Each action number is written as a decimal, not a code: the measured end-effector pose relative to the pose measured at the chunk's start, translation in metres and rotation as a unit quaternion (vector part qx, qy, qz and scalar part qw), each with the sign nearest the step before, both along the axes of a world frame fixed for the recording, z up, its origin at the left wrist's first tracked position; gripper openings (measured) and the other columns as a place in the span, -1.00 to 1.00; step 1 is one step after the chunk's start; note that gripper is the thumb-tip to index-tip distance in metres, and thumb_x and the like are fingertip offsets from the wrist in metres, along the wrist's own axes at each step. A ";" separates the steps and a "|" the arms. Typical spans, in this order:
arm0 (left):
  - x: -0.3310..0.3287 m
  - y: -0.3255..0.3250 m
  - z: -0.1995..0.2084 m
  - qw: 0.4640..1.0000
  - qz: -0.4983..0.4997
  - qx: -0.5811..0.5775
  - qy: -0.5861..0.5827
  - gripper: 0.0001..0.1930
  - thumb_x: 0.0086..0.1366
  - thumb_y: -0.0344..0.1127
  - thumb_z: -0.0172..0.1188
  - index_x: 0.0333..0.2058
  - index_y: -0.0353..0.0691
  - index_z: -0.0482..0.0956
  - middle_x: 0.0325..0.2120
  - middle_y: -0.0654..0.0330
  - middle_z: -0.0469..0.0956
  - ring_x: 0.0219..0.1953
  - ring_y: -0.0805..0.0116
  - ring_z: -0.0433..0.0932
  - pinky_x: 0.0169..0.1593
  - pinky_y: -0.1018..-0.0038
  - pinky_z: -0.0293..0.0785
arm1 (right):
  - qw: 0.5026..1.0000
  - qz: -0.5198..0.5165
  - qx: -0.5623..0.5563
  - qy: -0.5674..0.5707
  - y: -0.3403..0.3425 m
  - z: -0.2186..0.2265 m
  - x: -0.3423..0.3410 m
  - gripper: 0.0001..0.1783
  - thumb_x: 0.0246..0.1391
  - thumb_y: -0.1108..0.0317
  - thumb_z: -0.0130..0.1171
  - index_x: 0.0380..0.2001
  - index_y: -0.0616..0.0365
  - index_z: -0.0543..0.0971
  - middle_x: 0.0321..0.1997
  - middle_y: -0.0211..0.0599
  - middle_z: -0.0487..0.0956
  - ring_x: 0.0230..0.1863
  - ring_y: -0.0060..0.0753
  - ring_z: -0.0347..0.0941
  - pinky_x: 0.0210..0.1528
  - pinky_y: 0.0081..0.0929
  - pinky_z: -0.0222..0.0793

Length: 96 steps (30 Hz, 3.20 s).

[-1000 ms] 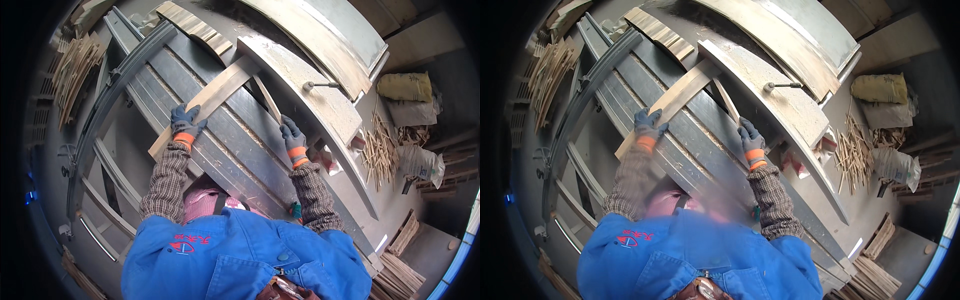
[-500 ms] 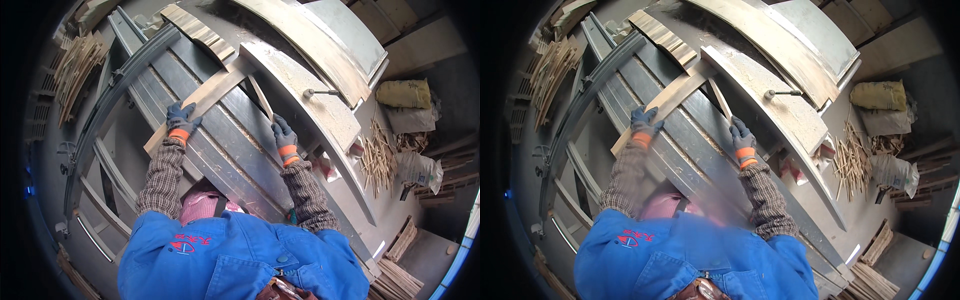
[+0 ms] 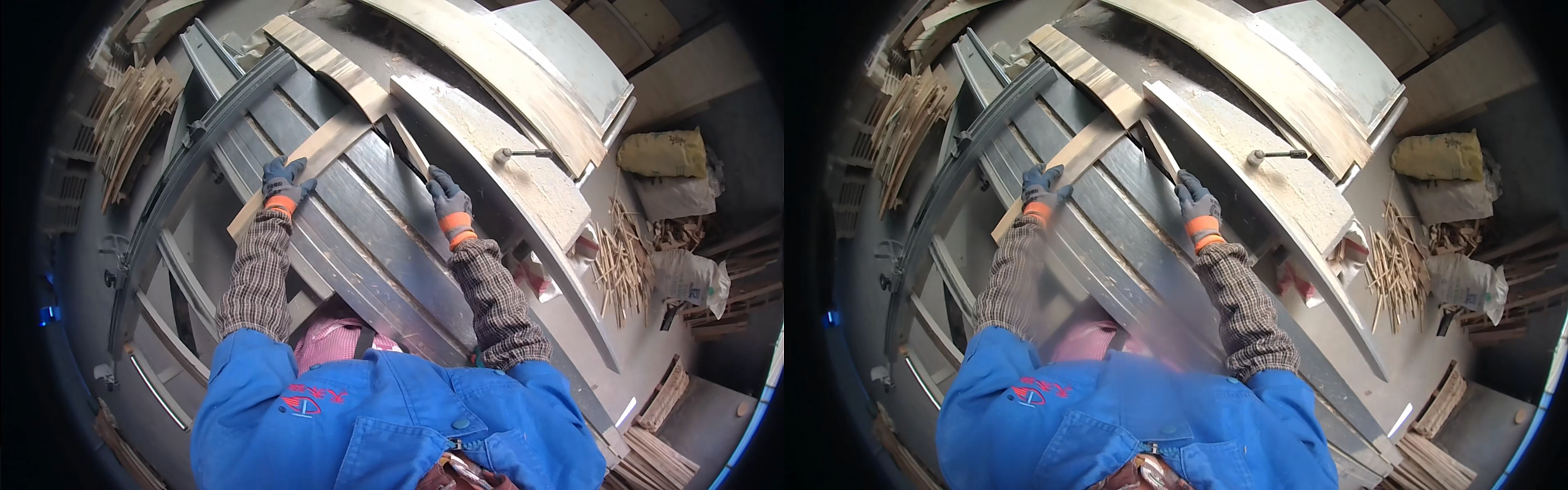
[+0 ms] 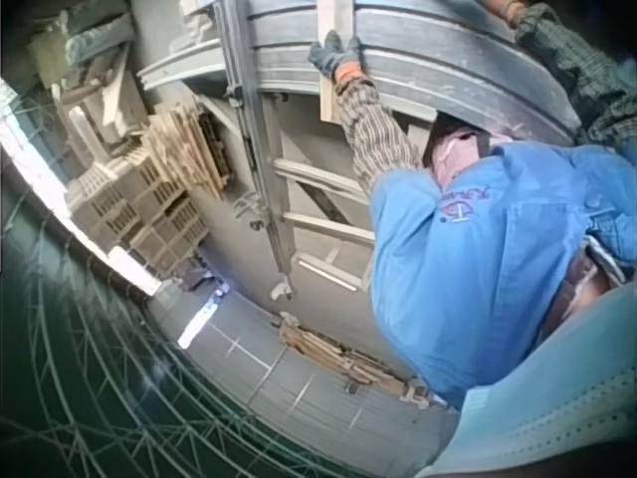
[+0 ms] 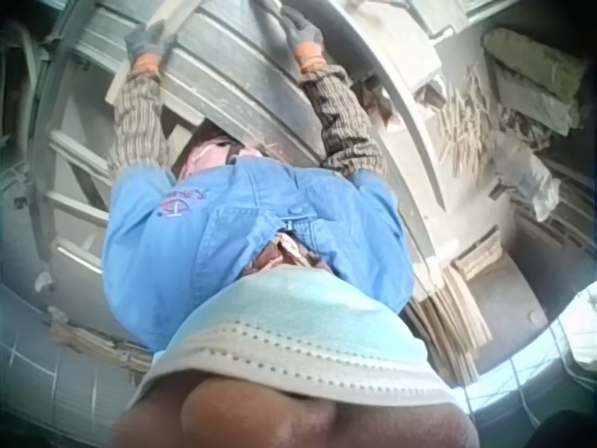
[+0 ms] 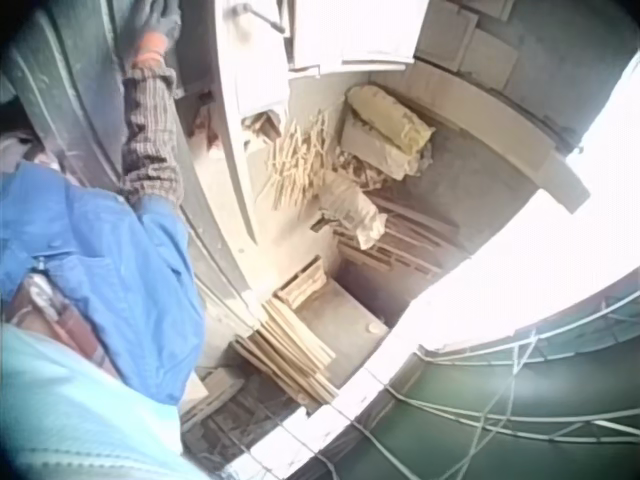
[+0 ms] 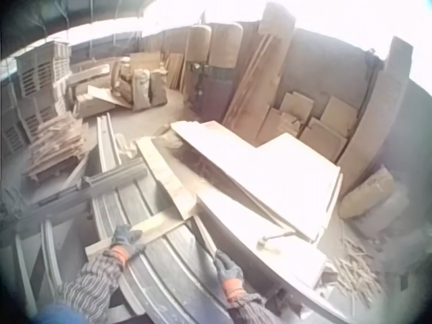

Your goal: The person uses a table saw to cut thin wooden strips into smaller pieces. They feed each strip through the saw blade, collect the cut pieces, and place them into a white sack. The person then walks across the workshop and empties the sack contents.

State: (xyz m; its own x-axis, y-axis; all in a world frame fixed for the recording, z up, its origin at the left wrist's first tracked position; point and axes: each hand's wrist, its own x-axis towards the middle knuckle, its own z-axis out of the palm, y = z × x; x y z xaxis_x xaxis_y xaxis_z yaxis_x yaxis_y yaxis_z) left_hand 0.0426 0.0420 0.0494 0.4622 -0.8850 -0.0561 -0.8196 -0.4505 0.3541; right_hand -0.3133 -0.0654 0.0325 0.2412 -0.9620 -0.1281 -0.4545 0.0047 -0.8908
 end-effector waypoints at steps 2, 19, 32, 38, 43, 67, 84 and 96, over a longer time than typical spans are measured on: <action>0.010 -0.002 -0.002 1.000 -0.003 0.015 -0.003 -0.34 -0.05 -0.01 0.53 0.09 0.04 0.65 0.19 -0.06 0.36 0.26 -0.05 0.28 0.38 0.28 0.24 | 0.999 0.010 -0.044 0.024 -0.018 0.010 0.030 -0.59 0.25 0.29 0.19 0.15 0.12 0.59 0.06 -0.26 0.68 0.01 -0.50 0.59 0.09 -0.55 0.43; -0.113 0.002 -0.030 0.994 -0.106 -0.017 -0.005 -0.16 -0.02 0.20 0.44 0.26 0.12 0.45 0.22 -0.01 0.33 0.26 -0.05 0.24 0.40 0.19 0.11 | 1.000 -0.007 -0.027 -0.008 0.150 0.003 -0.143 -0.59 0.23 0.38 0.21 0.14 0.19 0.58 0.16 -0.11 0.61 0.21 -0.19 0.50 0.27 -0.34 0.37; -0.100 0.013 -0.016 0.994 -0.092 0.051 -0.018 -0.23 0.08 0.23 0.34 0.28 0.17 0.46 0.34 0.06 0.27 0.32 -0.04 0.19 0.44 0.13 0.04 | 0.999 -0.041 -0.018 -0.030 0.095 -0.011 -0.111 -0.58 0.24 0.36 0.21 0.15 0.20 0.58 0.18 -0.14 0.60 0.16 -0.30 0.52 0.20 -0.43 0.42; -0.083 -0.002 -0.016 0.995 -0.069 0.064 -0.044 -0.23 0.10 0.25 0.34 0.28 0.16 0.46 0.35 0.04 0.27 0.33 -0.04 0.19 0.44 0.20 0.09 | 0.999 -0.033 -0.013 -0.023 0.064 0.001 -0.085 -0.61 0.22 0.38 0.22 0.11 0.18 0.61 0.16 -0.19 0.62 0.08 -0.41 0.56 0.13 -0.47 0.47; -0.069 -0.010 -0.011 0.994 -0.064 0.086 -0.032 -0.24 0.12 0.25 0.32 0.28 0.17 0.46 0.35 0.03 0.27 0.34 -0.05 0.20 0.45 0.21 0.08 | 0.999 -0.019 -0.050 -0.001 0.052 -0.001 -0.073 -0.61 0.22 0.38 0.22 0.11 0.14 0.62 0.14 -0.20 0.64 0.03 -0.41 0.59 0.09 -0.47 0.50; -0.009 -0.021 -0.017 0.996 -0.070 0.034 -0.037 -0.21 0.02 0.18 0.42 0.24 0.07 0.51 0.28 -0.07 0.34 0.30 -0.10 0.24 0.41 0.16 0.15 | 0.997 -0.011 -0.061 -0.037 0.008 0.027 0.028 -0.58 0.25 0.24 0.21 0.15 0.09 0.59 0.13 -0.19 0.64 0.08 -0.37 0.58 0.14 -0.45 0.45; -0.148 0.005 -0.002 0.985 -0.136 0.060 -0.083 -0.04 -0.05 0.30 0.42 0.33 0.13 0.36 0.36 0.00 0.16 0.39 -0.02 0.10 0.42 0.03 -0.06 | 0.998 -0.030 -0.048 0.004 0.144 0.000 -0.144 -0.59 0.24 0.35 0.21 0.14 0.18 0.58 0.14 -0.09 0.61 0.15 -0.16 0.52 0.22 -0.34 0.39; -0.097 -0.002 -0.039 0.991 -0.095 0.006 -0.091 -0.24 0.05 0.18 0.37 0.25 0.13 0.50 0.32 0.01 0.29 0.27 -0.10 0.27 0.40 0.14 0.17 | 0.999 -0.029 -0.015 -0.021 0.090 -0.005 -0.089 -0.59 0.23 0.41 0.20 0.15 0.24 0.57 0.17 -0.14 0.61 0.15 -0.35 0.52 0.19 -0.47 0.42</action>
